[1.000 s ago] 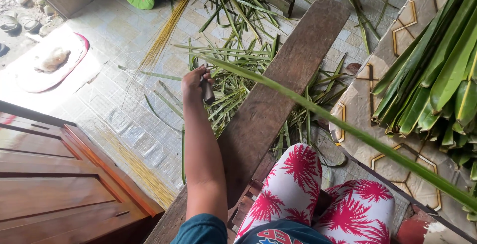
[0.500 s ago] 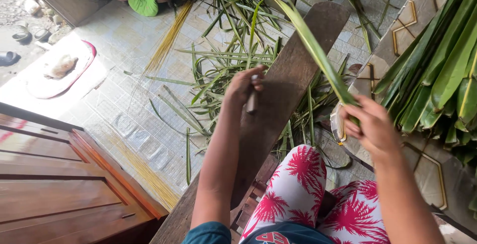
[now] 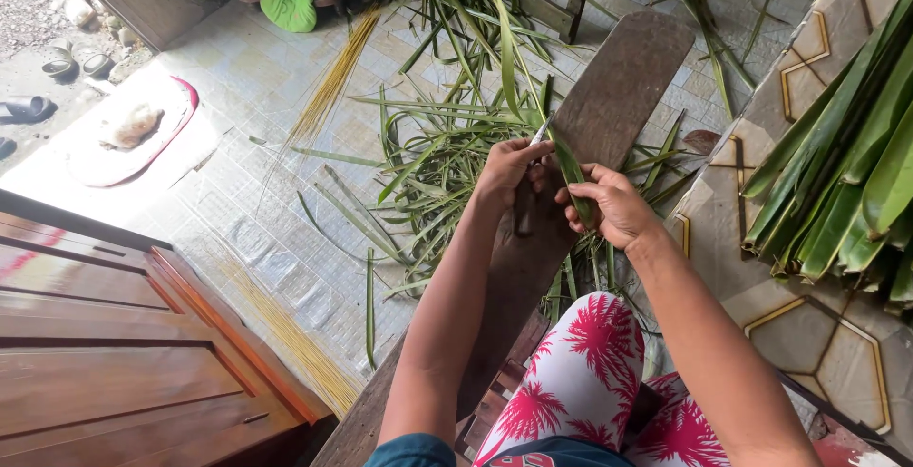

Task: Strip thin fibers from palm leaves using a knife and a wooden board

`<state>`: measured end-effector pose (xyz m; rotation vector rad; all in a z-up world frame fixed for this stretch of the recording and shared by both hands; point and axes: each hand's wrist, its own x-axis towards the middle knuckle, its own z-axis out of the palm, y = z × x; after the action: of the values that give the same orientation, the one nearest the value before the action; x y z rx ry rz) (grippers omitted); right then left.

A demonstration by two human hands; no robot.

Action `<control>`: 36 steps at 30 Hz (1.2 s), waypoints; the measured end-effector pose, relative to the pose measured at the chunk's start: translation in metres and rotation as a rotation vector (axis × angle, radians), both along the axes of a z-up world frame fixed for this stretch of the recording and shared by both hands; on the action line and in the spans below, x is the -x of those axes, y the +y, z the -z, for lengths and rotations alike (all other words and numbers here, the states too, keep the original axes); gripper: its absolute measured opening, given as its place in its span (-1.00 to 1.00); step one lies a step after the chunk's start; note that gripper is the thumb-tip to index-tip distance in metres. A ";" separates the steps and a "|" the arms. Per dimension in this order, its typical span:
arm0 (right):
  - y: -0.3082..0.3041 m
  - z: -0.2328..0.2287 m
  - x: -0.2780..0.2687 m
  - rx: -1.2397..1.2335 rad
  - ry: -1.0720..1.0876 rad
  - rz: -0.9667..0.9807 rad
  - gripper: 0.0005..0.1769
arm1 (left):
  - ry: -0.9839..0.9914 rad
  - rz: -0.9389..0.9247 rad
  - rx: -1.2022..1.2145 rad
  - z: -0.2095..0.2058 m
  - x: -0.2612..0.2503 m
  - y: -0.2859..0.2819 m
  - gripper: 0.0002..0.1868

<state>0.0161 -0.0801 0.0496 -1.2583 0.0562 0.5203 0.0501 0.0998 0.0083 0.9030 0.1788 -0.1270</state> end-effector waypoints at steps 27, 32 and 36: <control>0.024 0.038 -0.101 0.591 -0.079 0.102 -0.55 | -0.306 -0.464 -0.161 -0.054 0.008 0.019 -0.83; 0.002 0.055 -0.129 0.824 -0.255 0.143 -0.53 | -0.260 -0.683 -0.118 -0.041 0.001 0.043 -0.81; -0.006 0.041 -0.129 1.200 -0.470 0.135 -0.56 | -0.139 -0.875 0.110 -0.021 -0.007 0.074 -0.77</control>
<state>0.1447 -0.0862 0.0084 -2.5001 0.0576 0.0029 0.0575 0.1738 0.0295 0.6563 0.4167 0.7297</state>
